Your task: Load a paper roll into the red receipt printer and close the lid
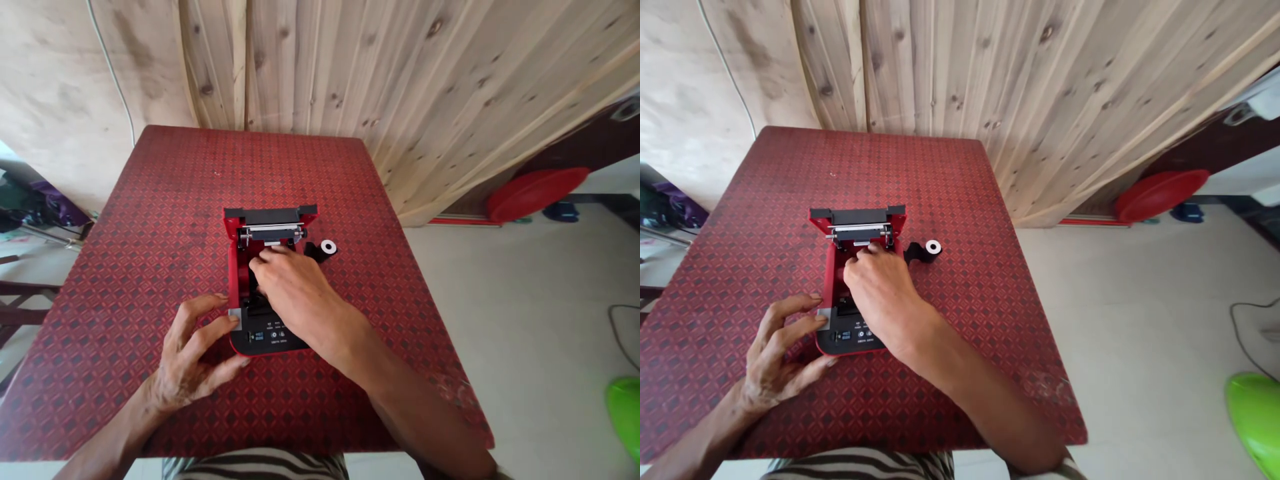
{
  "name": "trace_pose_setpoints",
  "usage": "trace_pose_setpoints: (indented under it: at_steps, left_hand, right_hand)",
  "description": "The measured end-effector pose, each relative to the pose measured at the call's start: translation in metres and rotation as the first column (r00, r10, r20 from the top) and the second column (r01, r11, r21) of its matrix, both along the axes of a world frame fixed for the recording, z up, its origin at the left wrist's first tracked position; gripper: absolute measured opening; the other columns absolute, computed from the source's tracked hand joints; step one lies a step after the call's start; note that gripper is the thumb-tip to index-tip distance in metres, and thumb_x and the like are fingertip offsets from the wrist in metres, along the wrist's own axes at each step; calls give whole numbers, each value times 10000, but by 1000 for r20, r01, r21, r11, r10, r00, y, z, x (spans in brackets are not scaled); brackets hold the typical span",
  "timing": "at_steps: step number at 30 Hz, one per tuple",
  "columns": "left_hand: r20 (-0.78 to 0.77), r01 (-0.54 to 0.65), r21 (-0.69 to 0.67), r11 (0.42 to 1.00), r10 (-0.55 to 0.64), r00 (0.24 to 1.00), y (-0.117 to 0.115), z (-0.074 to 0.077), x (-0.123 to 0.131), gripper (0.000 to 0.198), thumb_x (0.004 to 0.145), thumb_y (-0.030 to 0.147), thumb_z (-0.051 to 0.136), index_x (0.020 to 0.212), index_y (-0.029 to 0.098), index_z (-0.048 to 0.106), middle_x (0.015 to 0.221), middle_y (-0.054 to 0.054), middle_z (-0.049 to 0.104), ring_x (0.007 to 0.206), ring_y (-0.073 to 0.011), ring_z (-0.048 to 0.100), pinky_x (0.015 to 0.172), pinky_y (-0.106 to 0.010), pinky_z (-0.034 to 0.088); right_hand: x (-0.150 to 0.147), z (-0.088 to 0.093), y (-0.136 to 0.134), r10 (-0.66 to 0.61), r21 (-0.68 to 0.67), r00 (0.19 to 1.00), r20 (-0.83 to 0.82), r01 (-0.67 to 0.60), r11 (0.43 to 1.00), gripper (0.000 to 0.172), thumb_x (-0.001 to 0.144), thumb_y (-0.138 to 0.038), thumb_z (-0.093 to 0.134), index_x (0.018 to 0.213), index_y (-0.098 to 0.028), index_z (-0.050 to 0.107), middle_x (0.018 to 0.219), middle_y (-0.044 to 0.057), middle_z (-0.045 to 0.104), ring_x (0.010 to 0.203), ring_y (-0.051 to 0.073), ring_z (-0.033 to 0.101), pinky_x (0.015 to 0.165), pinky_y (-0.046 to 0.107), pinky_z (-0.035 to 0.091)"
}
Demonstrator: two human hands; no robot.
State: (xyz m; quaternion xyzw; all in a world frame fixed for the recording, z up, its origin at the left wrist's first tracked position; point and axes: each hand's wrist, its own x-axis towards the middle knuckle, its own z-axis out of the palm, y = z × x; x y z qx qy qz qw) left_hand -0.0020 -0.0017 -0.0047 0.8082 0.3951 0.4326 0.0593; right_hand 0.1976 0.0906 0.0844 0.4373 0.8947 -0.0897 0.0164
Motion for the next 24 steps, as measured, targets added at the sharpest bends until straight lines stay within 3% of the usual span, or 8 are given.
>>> trace_pose_setpoints:
  at_steps: [3, 6, 11, 14, 16, 19, 22, 24]
  left_hand:
    - [-1, 4, -6, 1000, -4, 1000, 0, 0, 0, 419, 947, 331, 755, 1315, 195, 610, 1284, -160, 640, 1138, -263, 678, 907, -406, 647]
    - [-9, 6, -5, 1000, -6, 1000, 0, 1, 1, 410, 953, 319, 750, 1312, 185, 604, 1287, -163, 633, 1141, -258, 672, 917, -400, 642]
    - [-9, 12, -6, 1000, -12, 1000, 0, 1, 1, 401, 955, 321, 747, 1299, 175, 601, 1296, -170, 627, 1144, -261, 667, 925, -406, 638]
    - [-7, 10, -20, 1000, -11, 1000, 1, 1, 1, 390, 956, 326, 743, 1289, 175, 606, 1299, -171, 626, 1138, -262, 667, 916, -403, 635]
    - [-6, 10, -22, 1000, -11, 1000, 1, 1, 1, 374, 964, 333, 733, 1279, 174, 610, 1299, -169, 622, 1143, -260, 666, 922, -395, 631]
    - [2, 15, -22, 1000, -15, 1000, 1, 3, 3, 353, 978, 342, 714, 1265, 162, 612, 1291, -173, 618, 1148, -258, 662, 928, -389, 628]
    - [9, 12, -22, 1000, -12, 1000, 2, 4, 4, 335, 993, 354, 691, 1245, 147, 618, 1277, -183, 620, 1139, -264, 665, 903, -385, 630]
    - [7, 12, -28, 1000, -12, 1000, 2, 4, 4, 339, 996, 362, 686, 1247, 144, 619, 1275, -184, 618, 1133, -263, 661, 891, -385, 631]
  right_hand:
    - [0, 0, 4, 18, 4, 1000, 14, -18, 1000, 206, 992, -20, 593, 1034, -136, 758, 1053, 104, 785, 870, 202, 752, 682, 314, 525]
    - [4, 1, 3, 39, 25, 999, 16, -39, 999, 186, 998, -48, 595, 1055, -147, 742, 1083, 101, 773, 893, 215, 754, 670, 323, 512]
    - [11, -1, -7, 46, 140, 999, -28, -42, 989, 153, 994, -67, 598, 1016, -175, 704, 987, 60, 739, 844, 207, 739, 617, 335, 485]
    - [21, -2, -15, 49, 247, 990, -129, -15, 969, 132, 981, -69, 621, 994, -178, 694, 960, 39, 733, 729, 173, 710, 595, 333, 485]
    - [32, 1, -21, 82, 317, 958, -276, 10, 948, 116, 1006, -103, 613, 1054, -167, 698, 994, 48, 749, 767, 168, 723, 643, 319, 529]
    - [60, 11, -35, 46, 282, 826, -561, 138, 950, 188, 1012, -146, 648, 1191, -187, 689, 1100, 57, 769, 893, 166, 746, 775, 295, 601]
    - [94, 12, -54, -127, 13, 611, -781, 218, 976, 287, 927, -180, 768, 1189, -276, 700, 1080, 25, 761, 877, 169, 745, 713, 264, 620]
    - [114, 0, -67, -255, -158, 458, -852, 241, 958, 297, 931, -208, 751, 1211, -290, 696, 1108, 44, 750, 978, 199, 761, 781, 270, 642]
